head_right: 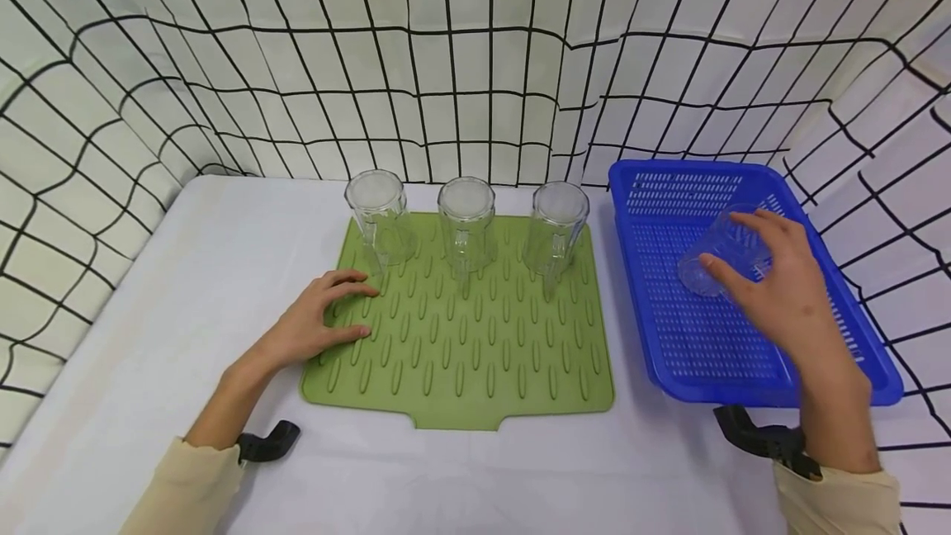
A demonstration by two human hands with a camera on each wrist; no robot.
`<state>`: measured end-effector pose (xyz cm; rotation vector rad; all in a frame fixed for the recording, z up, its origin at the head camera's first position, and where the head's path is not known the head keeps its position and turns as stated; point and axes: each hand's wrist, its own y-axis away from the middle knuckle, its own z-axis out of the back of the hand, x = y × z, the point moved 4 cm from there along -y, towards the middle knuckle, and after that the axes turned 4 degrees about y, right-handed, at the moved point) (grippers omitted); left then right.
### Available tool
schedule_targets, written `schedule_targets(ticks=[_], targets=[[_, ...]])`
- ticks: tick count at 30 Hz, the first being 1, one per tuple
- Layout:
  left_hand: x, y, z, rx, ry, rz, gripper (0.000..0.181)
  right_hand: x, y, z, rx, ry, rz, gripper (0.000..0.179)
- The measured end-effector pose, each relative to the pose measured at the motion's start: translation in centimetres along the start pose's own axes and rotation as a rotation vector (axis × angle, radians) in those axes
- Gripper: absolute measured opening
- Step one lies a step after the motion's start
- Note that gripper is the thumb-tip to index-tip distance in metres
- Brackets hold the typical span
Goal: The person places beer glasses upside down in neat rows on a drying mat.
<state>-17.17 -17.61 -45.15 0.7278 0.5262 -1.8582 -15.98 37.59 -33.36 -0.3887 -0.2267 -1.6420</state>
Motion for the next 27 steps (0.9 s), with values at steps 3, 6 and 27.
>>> schedule_targets(ticks=[3, 6, 27], targets=[[0.0, -0.1, 0.0, 0.001, -0.001, 0.000, 0.050, -0.2, -0.2, 0.3, -0.001, 0.017, -0.014, 0.072], [0.0, -0.2, 0.0, 0.003, -0.004, 0.001, 0.050, -0.4, -0.3, 0.7, -0.002, 0.034, -0.019, 0.072], [-0.1, 0.0, -0.1, 0.008, 0.003, 0.012, 0.052, -1.7, -2.9, 1.4, 0.042, 0.016, -0.054, 0.079]])
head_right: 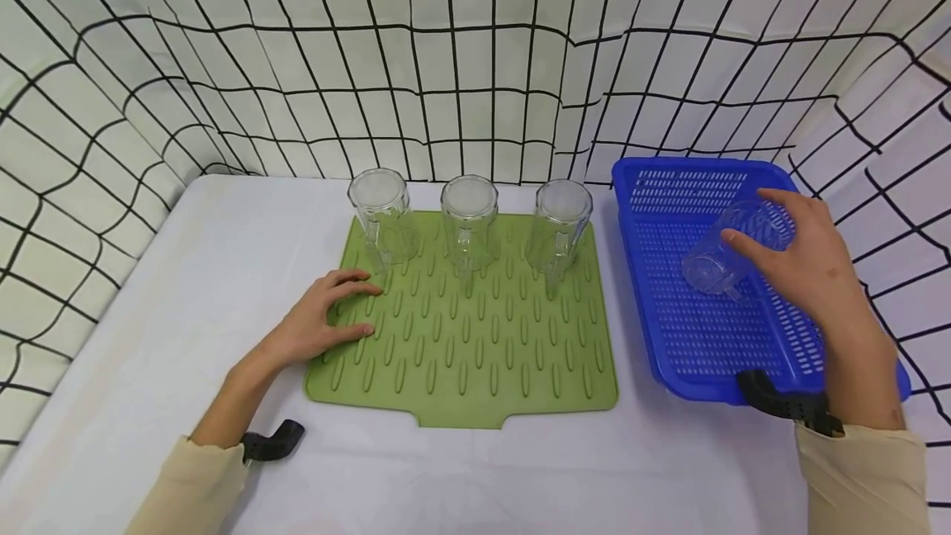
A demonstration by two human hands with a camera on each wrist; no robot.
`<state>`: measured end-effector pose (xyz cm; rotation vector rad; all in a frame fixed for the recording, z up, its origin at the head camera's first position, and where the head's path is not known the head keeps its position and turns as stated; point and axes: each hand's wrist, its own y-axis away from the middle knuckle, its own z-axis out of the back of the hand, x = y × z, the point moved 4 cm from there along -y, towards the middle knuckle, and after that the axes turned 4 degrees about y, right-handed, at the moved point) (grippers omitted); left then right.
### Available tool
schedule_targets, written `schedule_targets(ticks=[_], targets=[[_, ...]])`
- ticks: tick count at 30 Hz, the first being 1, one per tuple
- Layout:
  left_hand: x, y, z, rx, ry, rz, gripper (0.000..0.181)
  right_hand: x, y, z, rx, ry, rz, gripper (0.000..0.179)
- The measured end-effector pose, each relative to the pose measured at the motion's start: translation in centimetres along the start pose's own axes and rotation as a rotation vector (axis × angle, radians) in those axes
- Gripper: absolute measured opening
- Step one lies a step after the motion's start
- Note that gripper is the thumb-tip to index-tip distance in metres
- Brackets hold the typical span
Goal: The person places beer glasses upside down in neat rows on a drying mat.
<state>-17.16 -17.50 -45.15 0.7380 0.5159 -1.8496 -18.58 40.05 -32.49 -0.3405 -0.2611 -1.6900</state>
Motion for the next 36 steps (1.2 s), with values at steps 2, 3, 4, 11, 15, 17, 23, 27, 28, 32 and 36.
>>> schedule_targets(ticks=[2, 3, 4, 11, 15, 17, 23, 27, 28, 32, 36], targets=[[0.1, 0.0, 0.0, -0.003, -0.001, 0.002, 0.052, -0.2, -0.3, -0.1, 0.014, 0.004, -0.013, 0.080], [0.1, 0.0, 0.0, -0.003, -0.001, 0.001, 0.051, -0.3, -0.4, -0.1, 0.020, 0.007, -0.016, 0.081], [0.1, 0.0, 0.0, -0.003, -0.002, 0.001, 0.051, -0.4, -0.6, -0.2, 0.025, 0.008, -0.015, 0.081], [0.3, 0.1, 0.0, -0.004, 0.005, 0.007, 0.051, -0.9, -1.5, -0.7, 0.032, 0.000, 0.026, 0.087], [0.4, 0.0, -0.1, -0.005, 0.013, 0.010, 0.051, -1.4, -1.7, -1.1, 0.056, 0.009, 0.021, 0.092], [0.4, 0.0, -0.1, -0.007, 0.017, 0.011, 0.051, -1.5, -1.8, -1.3, 0.069, 0.012, 0.020, 0.093], [0.5, 0.1, -0.1, -0.013, 0.020, 0.009, 0.051, -1.5, -2.2, -1.6, 0.069, 0.002, 0.024, 0.093], [0.4, 0.1, -0.1, -0.016, 0.019, 0.003, 0.050, -1.4, -2.3, -1.7, 0.067, 0.008, 0.041, 0.092], [0.4, 0.1, -0.1, -0.017, 0.018, 0.001, 0.051, -1.3, -2.4, -1.7, 0.069, 0.013, 0.046, 0.093], [0.3, 0.1, -0.1, -0.018, 0.019, -0.003, 0.050, -1.3, -2.5, -1.6, 0.072, 0.051, 0.061, 0.097], [0.4, 0.1, -0.1, -0.016, 0.017, 0.001, 0.051, -1.4, -2.6, -1.6, 0.044, 0.116, 0.057, 0.094]])
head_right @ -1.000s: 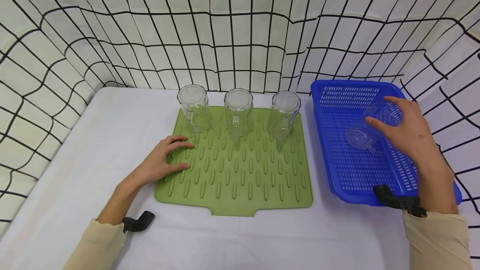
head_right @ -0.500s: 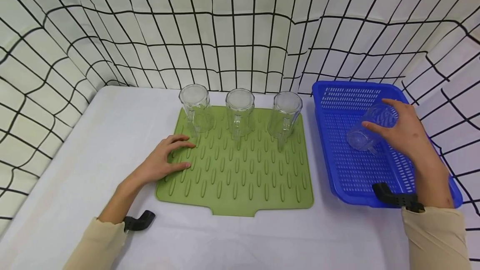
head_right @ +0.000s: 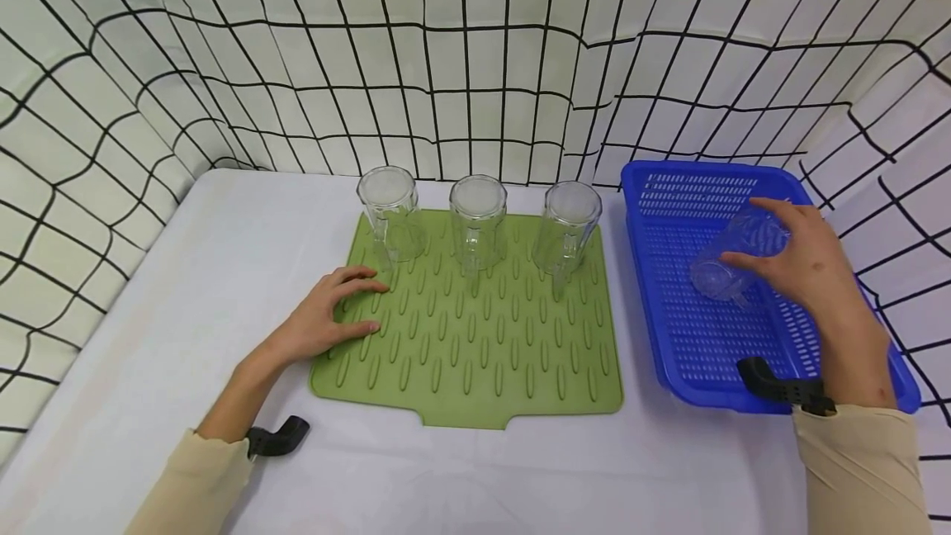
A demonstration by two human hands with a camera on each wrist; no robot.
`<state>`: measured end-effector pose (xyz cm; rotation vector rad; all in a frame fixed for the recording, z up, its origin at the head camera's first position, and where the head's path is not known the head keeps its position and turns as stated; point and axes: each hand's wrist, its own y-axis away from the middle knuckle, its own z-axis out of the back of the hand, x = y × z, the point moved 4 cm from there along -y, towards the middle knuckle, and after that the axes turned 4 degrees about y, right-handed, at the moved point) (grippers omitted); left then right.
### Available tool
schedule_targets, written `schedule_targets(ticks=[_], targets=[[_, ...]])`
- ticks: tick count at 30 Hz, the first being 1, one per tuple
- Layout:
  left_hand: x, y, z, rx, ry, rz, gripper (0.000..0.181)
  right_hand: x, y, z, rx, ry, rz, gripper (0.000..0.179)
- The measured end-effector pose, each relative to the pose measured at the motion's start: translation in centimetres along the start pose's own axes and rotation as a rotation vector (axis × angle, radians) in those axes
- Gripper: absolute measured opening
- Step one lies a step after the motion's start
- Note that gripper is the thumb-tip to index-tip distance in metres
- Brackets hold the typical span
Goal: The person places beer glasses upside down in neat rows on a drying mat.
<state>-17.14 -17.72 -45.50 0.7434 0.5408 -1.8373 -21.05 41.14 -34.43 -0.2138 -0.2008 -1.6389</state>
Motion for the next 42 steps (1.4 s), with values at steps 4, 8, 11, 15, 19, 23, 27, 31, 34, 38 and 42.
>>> schedule_targets(ticks=[4, 8, 11, 15, 19, 23, 27, 31, 34, 38, 42], targets=[[0.0, 0.1, 0.0, -0.005, -0.002, -0.006, 0.050, -0.4, 0.2, 0.1, -0.015, 0.037, -0.019, 0.087], [-0.1, 0.3, 0.0, -0.014, -0.002, -0.015, 0.049, -0.8, 0.6, 0.2, -0.022, 0.027, -0.043, 0.082], [-0.1, 0.4, 0.0, -0.013, 0.002, -0.014, 0.049, -0.9, 0.8, 0.2, -0.036, 0.002, -0.068, 0.080], [-0.2, 0.5, 0.0, -0.013, 0.000, -0.014, 0.050, -0.6, 1.1, 0.4, -0.066, -0.043, -0.078, 0.079], [-0.2, 0.5, 0.1, -0.016, 0.001, -0.009, 0.049, 0.0, 1.2, 0.6, -0.098, -0.075, -0.075, 0.077], [-0.2, 0.5, 0.0, -0.013, 0.005, -0.008, 0.049, 0.6, 1.3, 0.9, -0.118, -0.100, -0.102, 0.078], [-0.3, 0.3, 0.0, -0.009, 0.001, -0.003, 0.050, 1.1, 1.6, 1.2, -0.136, -0.147, -0.138, 0.079], [-0.2, 0.3, 0.1, -0.011, -0.003, 0.004, 0.050, 1.6, 2.0, 1.6, -0.164, -0.199, -0.158, 0.079], [-0.2, 0.3, 0.1, -0.014, -0.004, 0.005, 0.049, 1.8, 2.3, 1.8, -0.178, -0.245, -0.176, 0.079], [-0.3, 0.2, 0.2, -0.016, -0.010, -0.002, 0.048, 2.0, 2.7, 2.0, -0.204, -0.303, -0.199, 0.077], [-0.4, 0.1, 0.1, -0.014, -0.011, -0.010, 0.048, 2.5, 3.4, 2.2, -0.274, -0.352, -0.231, 0.073]])
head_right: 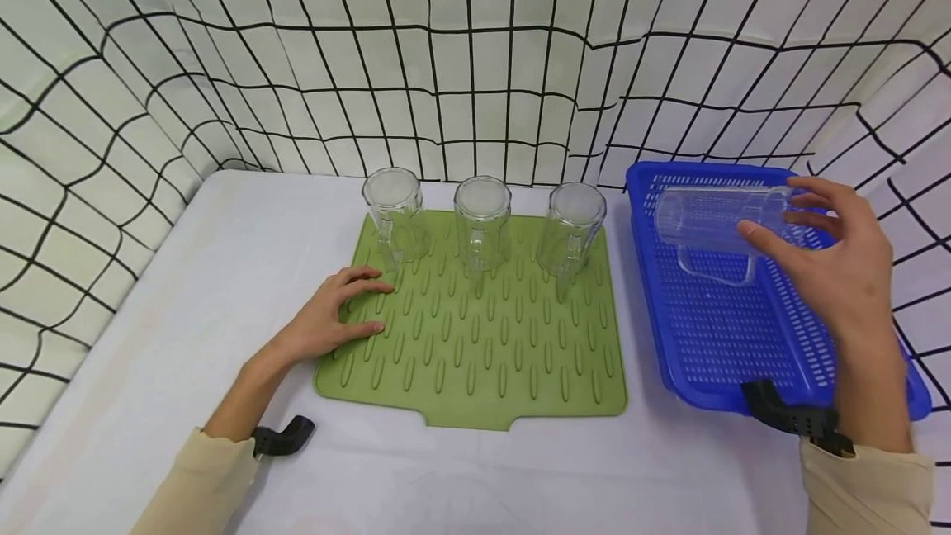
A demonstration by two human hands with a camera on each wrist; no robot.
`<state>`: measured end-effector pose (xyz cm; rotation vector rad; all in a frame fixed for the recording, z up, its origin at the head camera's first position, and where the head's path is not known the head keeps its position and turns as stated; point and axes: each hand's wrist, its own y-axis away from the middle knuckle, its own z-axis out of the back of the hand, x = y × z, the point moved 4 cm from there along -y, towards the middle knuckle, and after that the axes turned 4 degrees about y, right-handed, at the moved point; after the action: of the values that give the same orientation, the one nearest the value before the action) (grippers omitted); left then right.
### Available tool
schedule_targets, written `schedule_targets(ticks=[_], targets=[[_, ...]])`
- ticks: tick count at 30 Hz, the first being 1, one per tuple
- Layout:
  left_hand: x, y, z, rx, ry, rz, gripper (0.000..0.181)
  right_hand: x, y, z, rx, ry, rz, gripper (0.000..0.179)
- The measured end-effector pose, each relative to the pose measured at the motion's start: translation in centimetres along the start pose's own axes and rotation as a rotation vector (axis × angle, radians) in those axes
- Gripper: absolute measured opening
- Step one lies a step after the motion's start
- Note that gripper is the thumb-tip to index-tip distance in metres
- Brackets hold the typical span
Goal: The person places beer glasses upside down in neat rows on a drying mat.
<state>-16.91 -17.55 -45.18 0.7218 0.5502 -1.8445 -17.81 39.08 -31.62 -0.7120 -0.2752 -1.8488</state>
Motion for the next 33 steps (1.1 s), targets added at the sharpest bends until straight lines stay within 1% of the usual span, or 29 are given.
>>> schedule_targets(ticks=[4, 8, 11, 17, 21, 24, 33], targets=[[0.1, 0.0, 0.0, -0.001, 0.000, -0.002, 0.049, 0.3, 0.6, 0.2, -0.066, -0.067, -0.004, 0.070], [0.2, -0.1, 0.0, 0.009, -0.007, 0.012, 0.050, 0.5, 0.9, 0.3, -0.092, -0.109, 0.013, 0.070], [0.3, -0.1, 0.0, 0.016, -0.008, 0.023, 0.051, 0.7, 1.1, 0.3, -0.085, -0.132, 0.017, 0.069], [0.4, -0.2, -0.1, 0.016, -0.007, 0.019, 0.051, 1.3, 1.7, 0.0, -0.053, -0.173, 0.002, 0.068], [0.3, -0.3, -0.1, 0.015, -0.005, 0.018, 0.051, 1.7, 2.0, -0.2, -0.069, -0.189, -0.001, 0.067], [0.2, -0.3, -0.1, 0.015, -0.004, 0.013, 0.051, 1.9, 2.1, -0.4, -0.091, -0.218, 0.023, 0.066], [0.1, -0.1, -0.1, 0.015, 0.001, 0.009, 0.051, 2.6, 3.0, -0.8, -0.103, -0.363, 0.078, 0.062]])
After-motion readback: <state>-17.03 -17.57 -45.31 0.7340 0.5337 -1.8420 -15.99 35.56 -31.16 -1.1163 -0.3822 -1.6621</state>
